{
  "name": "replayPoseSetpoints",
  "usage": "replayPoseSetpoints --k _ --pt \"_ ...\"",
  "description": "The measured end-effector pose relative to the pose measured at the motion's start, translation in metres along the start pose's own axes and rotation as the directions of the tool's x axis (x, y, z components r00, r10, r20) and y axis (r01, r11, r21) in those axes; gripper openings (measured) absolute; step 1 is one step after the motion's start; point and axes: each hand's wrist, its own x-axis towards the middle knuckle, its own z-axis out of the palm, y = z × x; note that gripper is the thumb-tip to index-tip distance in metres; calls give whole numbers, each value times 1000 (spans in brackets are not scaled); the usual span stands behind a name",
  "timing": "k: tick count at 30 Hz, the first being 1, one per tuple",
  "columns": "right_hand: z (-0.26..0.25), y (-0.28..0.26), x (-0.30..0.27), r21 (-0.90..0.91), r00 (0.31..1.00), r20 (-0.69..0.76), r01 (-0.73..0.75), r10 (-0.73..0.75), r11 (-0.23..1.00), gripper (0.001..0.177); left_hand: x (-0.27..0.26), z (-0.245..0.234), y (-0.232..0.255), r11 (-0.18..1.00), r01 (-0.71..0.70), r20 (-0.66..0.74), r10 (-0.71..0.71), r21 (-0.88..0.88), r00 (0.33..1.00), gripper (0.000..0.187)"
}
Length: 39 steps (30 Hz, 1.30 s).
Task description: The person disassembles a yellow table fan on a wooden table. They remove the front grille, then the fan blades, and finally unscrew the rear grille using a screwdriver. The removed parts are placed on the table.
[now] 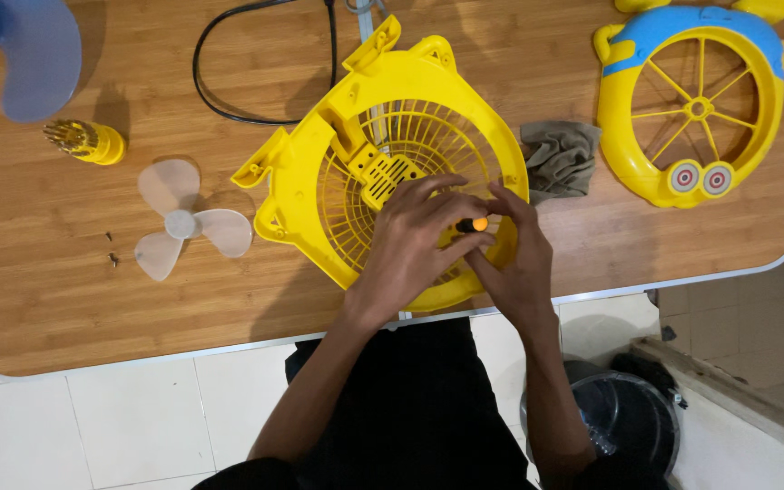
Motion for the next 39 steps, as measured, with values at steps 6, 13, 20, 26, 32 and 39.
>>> replayPoseSetpoints --k 6,13,20,26,32,39 --pt "10 -2 4 65 993 -98 76 -69 995 54 1 -7 -28 986 140 195 -155 89 969 42" --pt "3 -2 17 107 990 -50 135 -130 985 42 -1 -14 -46 933 11 333 -139 360 932 64" --pt "-4 -1 47 72 979 52 196 -199 978 40 -1 -14 -47 911 43 205 -138 411 969 59" --pt "-7 -1 78 34 963 149 223 -226 974 41 1 -8 -48 894 104 65 -146 435 987 55" --pt "-4 -1 82 129 981 2 194 -196 972 39 9 -4 -48 879 60 116 -130 473 985 47" --pt "-3 0 74 146 980 -124 174 -156 974 46 35 16 -59 890 -87 276 -44 447 960 26"
